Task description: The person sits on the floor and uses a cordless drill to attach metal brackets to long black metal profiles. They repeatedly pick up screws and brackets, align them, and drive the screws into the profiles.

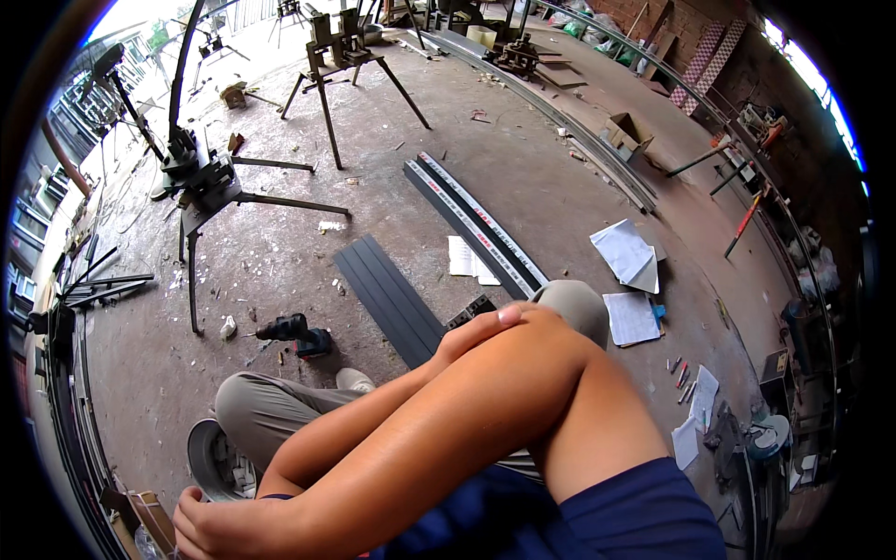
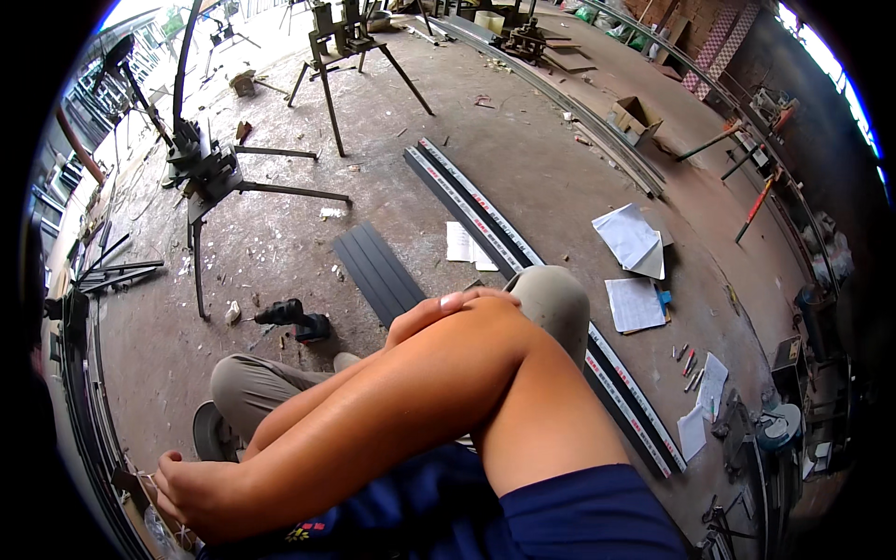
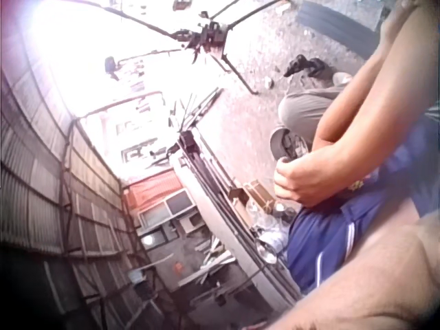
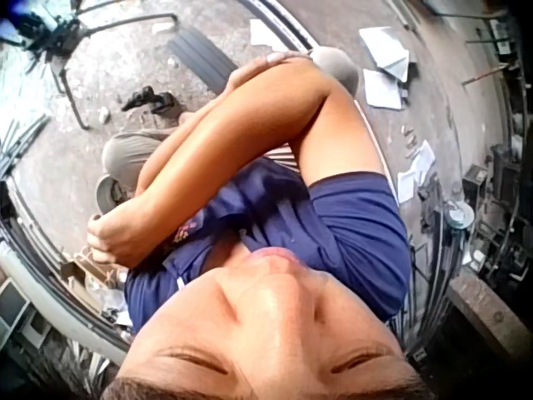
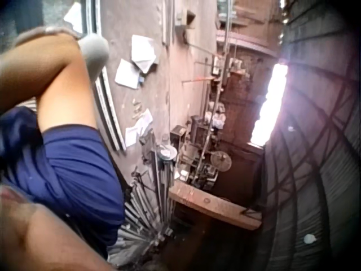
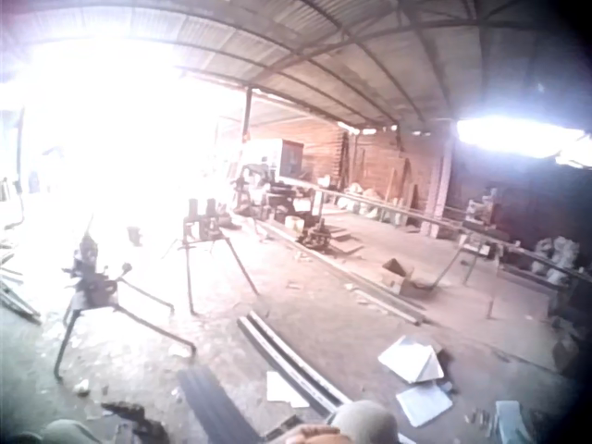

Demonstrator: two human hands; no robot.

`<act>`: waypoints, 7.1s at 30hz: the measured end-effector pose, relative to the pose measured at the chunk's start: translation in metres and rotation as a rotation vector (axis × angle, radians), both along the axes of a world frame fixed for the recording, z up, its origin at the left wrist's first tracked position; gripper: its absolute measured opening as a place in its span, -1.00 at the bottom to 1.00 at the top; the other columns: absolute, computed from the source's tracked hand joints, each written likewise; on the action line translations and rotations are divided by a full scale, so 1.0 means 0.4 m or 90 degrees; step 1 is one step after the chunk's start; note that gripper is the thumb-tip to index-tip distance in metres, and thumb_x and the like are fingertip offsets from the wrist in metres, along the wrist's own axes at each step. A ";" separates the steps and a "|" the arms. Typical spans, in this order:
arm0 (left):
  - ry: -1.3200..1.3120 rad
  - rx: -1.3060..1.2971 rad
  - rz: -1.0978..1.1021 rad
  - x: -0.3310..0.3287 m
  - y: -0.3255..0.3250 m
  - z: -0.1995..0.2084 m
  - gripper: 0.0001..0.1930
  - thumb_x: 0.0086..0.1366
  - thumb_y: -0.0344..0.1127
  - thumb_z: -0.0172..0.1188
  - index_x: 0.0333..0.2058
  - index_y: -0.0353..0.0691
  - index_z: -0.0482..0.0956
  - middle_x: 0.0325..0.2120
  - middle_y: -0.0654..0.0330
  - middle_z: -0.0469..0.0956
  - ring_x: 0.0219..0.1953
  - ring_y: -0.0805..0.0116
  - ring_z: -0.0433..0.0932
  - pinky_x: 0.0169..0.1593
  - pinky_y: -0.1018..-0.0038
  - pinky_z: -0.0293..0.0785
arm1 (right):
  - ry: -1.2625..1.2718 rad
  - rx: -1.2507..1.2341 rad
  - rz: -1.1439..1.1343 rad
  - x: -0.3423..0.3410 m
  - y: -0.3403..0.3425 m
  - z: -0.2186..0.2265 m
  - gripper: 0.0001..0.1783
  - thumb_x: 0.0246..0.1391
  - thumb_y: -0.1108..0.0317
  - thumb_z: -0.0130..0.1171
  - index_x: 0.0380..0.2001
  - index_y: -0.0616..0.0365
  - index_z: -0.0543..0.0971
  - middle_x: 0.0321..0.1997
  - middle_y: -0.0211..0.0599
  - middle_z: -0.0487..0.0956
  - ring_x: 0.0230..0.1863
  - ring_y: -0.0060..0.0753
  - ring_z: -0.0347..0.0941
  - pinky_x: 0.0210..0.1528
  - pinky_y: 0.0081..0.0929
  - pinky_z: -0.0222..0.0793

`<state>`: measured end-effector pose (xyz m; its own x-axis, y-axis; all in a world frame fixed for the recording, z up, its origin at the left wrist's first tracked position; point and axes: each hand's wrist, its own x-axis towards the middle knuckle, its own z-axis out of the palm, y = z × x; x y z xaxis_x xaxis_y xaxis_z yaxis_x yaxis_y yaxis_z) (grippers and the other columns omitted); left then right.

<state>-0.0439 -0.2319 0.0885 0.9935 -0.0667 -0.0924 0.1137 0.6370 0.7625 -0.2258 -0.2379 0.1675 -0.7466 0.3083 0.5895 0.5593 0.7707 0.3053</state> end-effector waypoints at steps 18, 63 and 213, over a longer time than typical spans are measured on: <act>-0.002 -0.195 -0.096 0.008 -0.010 -0.020 -0.64 0.53 -0.07 -0.02 -0.05 -0.26 0.55 -0.27 0.26 0.55 -0.12 0.43 0.52 0.07 0.51 0.36 | -0.055 -0.043 -0.011 0.039 -0.034 0.046 -0.62 0.26 0.12 -0.08 -0.22 0.03 0.70 -0.03 -0.22 0.56 -0.09 -0.16 0.51 -0.13 0.01 0.43; 0.035 0.080 -0.017 -0.016 0.021 -0.069 -0.47 0.43 0.08 0.14 0.06 -0.30 0.42 -0.16 0.19 0.52 -0.08 0.50 0.48 0.05 0.48 0.40 | -0.039 -0.227 -0.150 -0.197 0.026 -0.222 -0.52 0.25 0.13 -0.10 -0.05 0.26 0.63 -0.08 -0.09 0.58 -0.13 -0.06 0.47 -0.07 0.04 0.28; 0.573 1.034 0.546 -0.474 0.486 -0.230 -0.54 0.55 -0.19 -0.18 0.19 -0.38 0.45 0.16 -0.01 0.48 0.21 0.14 0.42 0.35 0.29 0.19 | 0.726 -0.734 -1.070 1.601 -0.607 -1.249 -0.24 0.19 -0.13 0.24 0.34 0.04 0.41 0.34 0.04 0.46 0.36 0.00 0.38 0.37 -0.26 0.24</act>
<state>-0.2337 -0.0374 -0.0033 0.3685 0.9285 0.0465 0.8074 -0.3444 0.4791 0.4147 -0.4805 -0.3319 0.8055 0.4627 -0.3703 0.2202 -0.8138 -0.5379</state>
